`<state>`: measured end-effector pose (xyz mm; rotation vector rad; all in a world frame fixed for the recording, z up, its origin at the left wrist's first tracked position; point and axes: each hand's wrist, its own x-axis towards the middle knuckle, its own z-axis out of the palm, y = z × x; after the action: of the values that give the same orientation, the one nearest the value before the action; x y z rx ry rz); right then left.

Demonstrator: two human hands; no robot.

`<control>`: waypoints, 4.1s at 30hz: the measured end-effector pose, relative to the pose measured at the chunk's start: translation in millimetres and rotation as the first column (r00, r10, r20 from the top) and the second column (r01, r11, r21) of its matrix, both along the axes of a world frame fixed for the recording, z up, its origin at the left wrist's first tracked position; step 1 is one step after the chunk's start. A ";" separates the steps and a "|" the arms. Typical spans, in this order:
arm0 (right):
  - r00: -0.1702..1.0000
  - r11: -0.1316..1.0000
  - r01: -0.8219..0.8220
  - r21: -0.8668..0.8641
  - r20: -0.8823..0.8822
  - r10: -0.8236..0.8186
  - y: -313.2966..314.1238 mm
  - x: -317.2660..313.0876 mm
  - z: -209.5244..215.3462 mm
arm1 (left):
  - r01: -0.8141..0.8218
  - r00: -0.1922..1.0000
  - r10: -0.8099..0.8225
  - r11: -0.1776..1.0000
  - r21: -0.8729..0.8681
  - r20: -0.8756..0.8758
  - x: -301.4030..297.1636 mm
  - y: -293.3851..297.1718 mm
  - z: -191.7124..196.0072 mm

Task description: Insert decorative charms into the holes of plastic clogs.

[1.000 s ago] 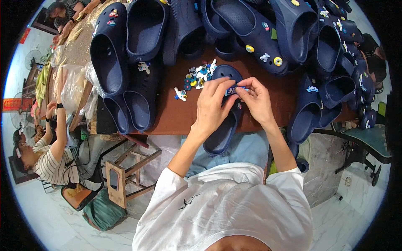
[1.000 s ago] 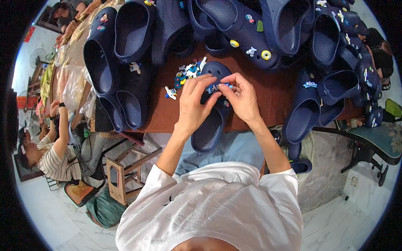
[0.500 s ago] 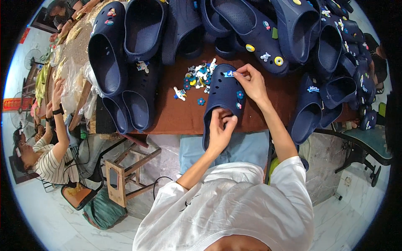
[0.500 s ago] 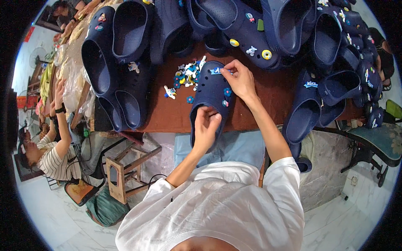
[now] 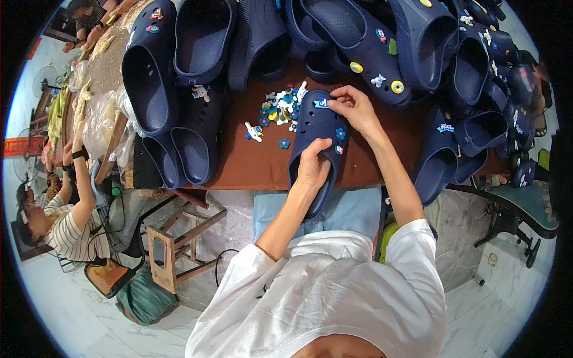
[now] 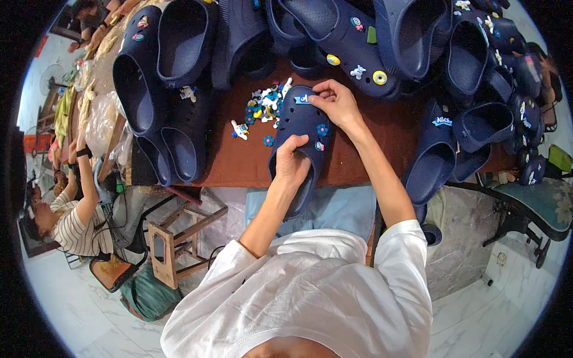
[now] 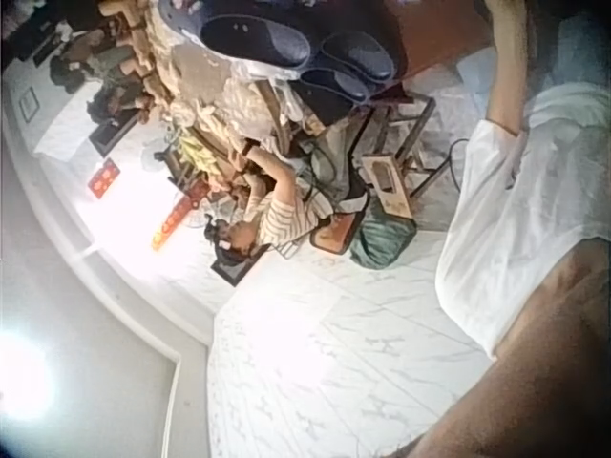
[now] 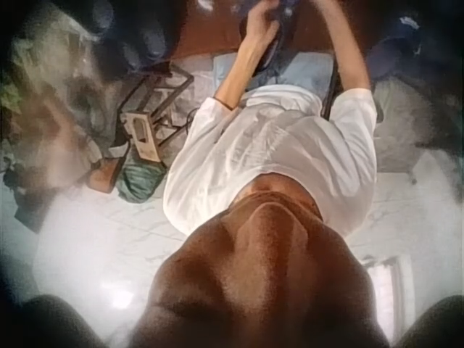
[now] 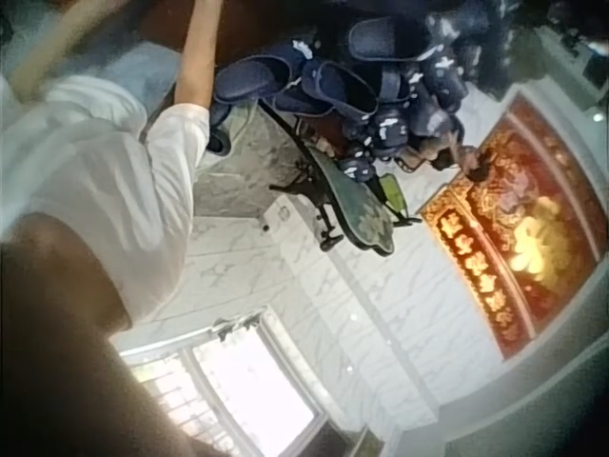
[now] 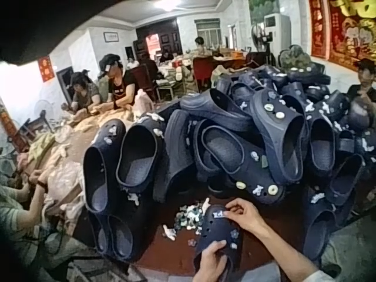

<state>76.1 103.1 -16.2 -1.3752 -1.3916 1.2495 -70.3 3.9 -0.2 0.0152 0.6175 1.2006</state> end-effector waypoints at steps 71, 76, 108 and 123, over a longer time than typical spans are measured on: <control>0.971 0.954 0.212 0.212 0.062 -0.229 -44.6 -18.2 -6.2 | 0.186 -0.596 0.316 0.949 0.256 -0.738 -135.5 4.3 -37.9; 0.974 0.952 0.227 0.203 -0.026 -0.227 -68.5 -9.9 -8.9 | 0.142 -0.419 0.362 0.932 0.333 -0.833 -133.7 -2.1 -32.6; 0.970 0.916 -0.019 0.401 0.230 -0.081 -116.5 -18.6 33.1 | 0.486 0.576 -0.234 0.868 0.098 -0.784 -84.0 66.1 1.3; 0.919 0.897 -0.072 0.436 0.379 -0.111 -123.3 -30.7 33.1 | 0.587 0.501 -0.496 0.797 -0.143 -0.710 -84.1 89.7 17.1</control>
<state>45.3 -20.3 16.9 -1.3481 -1.8000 0.5879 -154.4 93.6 16.9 0.7854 1.1338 0.5489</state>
